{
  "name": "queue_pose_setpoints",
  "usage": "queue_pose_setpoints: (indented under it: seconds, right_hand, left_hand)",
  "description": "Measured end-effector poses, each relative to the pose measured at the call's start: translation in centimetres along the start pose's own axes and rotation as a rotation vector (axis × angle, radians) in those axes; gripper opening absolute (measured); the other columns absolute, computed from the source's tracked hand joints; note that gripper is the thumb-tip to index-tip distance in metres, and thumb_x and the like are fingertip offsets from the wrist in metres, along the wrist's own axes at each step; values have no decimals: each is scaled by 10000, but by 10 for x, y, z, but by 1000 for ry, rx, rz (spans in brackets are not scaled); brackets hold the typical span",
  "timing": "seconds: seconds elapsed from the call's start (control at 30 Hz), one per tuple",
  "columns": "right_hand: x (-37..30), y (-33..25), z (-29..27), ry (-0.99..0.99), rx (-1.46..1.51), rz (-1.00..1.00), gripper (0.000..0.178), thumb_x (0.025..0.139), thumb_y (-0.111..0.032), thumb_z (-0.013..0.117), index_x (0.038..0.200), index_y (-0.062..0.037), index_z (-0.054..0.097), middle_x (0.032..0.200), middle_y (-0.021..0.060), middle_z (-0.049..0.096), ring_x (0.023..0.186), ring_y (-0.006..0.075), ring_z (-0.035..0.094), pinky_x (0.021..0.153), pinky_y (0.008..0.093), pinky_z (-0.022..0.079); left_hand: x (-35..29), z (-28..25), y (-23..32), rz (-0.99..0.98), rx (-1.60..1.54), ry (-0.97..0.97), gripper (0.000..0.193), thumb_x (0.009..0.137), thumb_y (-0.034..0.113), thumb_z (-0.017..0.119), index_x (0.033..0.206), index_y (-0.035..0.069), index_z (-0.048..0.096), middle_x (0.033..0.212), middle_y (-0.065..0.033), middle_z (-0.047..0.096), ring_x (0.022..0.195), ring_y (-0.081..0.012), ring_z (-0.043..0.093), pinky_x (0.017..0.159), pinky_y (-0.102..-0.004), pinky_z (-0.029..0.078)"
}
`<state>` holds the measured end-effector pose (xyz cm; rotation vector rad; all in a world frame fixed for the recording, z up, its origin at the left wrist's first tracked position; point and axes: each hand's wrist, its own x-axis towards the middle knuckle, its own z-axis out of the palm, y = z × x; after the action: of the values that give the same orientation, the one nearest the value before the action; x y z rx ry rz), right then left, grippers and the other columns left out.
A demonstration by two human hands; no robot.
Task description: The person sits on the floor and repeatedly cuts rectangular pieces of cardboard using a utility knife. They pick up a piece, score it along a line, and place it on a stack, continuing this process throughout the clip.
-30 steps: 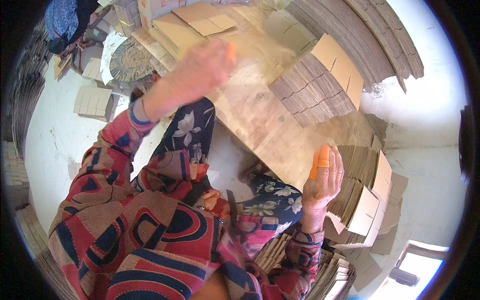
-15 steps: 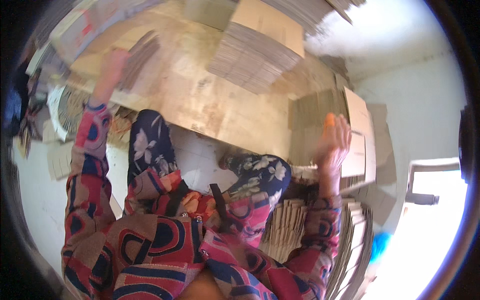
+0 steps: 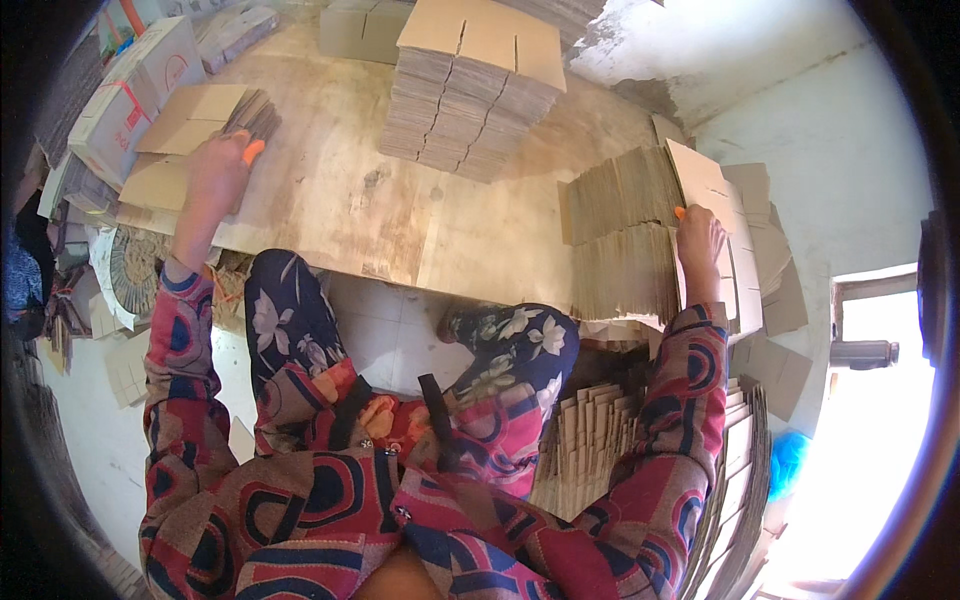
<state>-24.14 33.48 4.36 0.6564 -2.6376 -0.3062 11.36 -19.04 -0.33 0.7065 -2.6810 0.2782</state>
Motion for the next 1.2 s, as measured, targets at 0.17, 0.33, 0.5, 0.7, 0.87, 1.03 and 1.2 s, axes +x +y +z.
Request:
queue_pose_setpoints:
  seconds: [0.17,0.33,0.5,0.7,0.87,1.03,1.2]
  right_hand:
    - [11,0,-19,-43,21,-45,298,813,-295,671,702,-22,624,744,210,633,724,403,639,604,499,472]
    - [18,52,-30,13,231,5,255,882,-292,585,857,-56,678,713,203,632,697,380,629,615,485,461]
    - [-1,23,-64,477,106,187,220,958,-180,487,1164,-133,550,850,178,675,705,363,654,567,453,507]
    - [-54,-57,-126,700,874,327,135,930,-144,581,1006,-35,609,970,92,697,684,91,670,618,266,556]
    - [-80,-94,-124,582,884,451,207,926,-129,578,1033,39,633,776,66,685,726,121,647,680,216,500]
    - [-102,-105,-99,523,1201,469,190,931,-96,562,938,38,697,952,34,670,893,102,578,804,231,461]
    - [-107,-113,-100,539,1274,419,252,951,-77,526,1164,53,560,925,98,692,799,97,620,807,220,466]
  left_hand:
    - [16,15,23,188,-179,140,250,844,320,639,938,88,640,745,-169,621,699,-357,619,589,-448,478]
    - [55,10,95,236,-307,108,268,817,309,672,957,81,647,771,-166,633,707,-350,621,593,-428,491]
    - [100,9,153,420,-538,419,348,836,355,632,1008,66,543,888,-103,606,912,-279,572,742,-388,475]
    - [154,30,200,452,-247,500,391,866,241,596,1154,-13,521,1099,-112,607,1052,-297,531,893,-391,400]
    - [171,40,197,537,-34,374,179,747,98,592,903,10,596,853,-84,611,895,-241,545,796,-369,398]
    - [174,19,201,542,-74,322,115,713,159,620,798,81,629,754,-45,583,912,-214,527,843,-363,379]
    - [173,3,190,618,-352,498,159,725,107,668,868,46,635,722,-87,582,755,-267,575,668,-397,470]
